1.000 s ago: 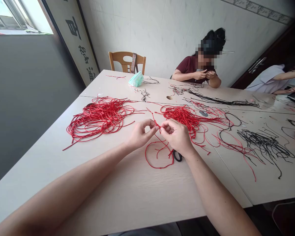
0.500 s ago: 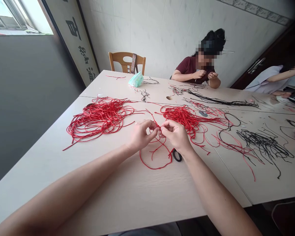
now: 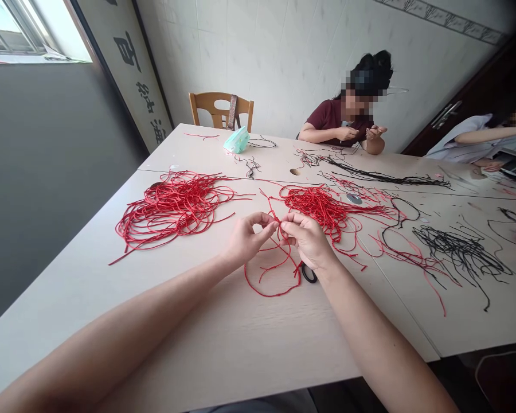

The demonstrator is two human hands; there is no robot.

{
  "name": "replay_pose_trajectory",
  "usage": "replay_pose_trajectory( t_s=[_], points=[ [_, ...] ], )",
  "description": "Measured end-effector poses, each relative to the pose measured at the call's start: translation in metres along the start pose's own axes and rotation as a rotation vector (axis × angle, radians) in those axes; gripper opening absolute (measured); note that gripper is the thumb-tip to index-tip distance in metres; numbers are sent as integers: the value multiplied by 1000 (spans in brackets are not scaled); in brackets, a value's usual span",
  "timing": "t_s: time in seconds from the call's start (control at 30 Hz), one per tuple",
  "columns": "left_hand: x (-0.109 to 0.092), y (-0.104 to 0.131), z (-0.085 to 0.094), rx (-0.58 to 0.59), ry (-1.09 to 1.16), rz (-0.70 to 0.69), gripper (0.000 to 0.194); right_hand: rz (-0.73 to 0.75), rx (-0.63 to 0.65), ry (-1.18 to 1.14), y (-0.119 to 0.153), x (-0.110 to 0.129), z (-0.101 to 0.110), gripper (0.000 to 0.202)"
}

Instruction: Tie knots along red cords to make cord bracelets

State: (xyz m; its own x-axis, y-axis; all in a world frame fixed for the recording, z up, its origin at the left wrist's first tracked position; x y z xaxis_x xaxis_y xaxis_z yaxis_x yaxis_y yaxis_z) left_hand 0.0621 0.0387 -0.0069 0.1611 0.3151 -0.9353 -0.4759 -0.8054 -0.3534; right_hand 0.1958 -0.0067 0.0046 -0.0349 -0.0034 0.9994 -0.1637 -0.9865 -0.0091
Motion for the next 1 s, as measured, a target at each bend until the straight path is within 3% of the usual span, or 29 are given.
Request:
replay_pose_trajectory(
  t_s=[0.2,0.33,0.5,0.77,1.0],
  points=[
    [14,1,-6,97,376,159,28,-84,60,-131,0,-2,-1,12],
    [14,1,-7,109,435,177,27,-116,113,-159,-1,-4,0,14],
    [10,-1,-3,95,415,175,27,-114,126,-168,-2,-6,1,22],
    [12,-3,0,-11,333,112,26,157,-32,94,0,-2,-3,18],
    [3,-1,2,-61,45,-25,23,18,37,-103,-1,-6,-2,17]
  ],
)
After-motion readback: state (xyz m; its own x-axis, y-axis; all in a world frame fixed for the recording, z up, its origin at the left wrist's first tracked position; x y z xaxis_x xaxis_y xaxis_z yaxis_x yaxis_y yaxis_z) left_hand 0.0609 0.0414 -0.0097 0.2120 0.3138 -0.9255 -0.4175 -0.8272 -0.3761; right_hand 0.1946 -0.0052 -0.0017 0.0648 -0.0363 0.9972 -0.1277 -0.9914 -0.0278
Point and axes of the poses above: each hand's wrist, its own y-axis away from the middle knuckle, its own z-axis out of the back of the hand, x = y × z, the point moved 2 cm from there along -y, towards the middle knuckle, and after that the axes turned 10 degrees about y, right-handed, at the moved point
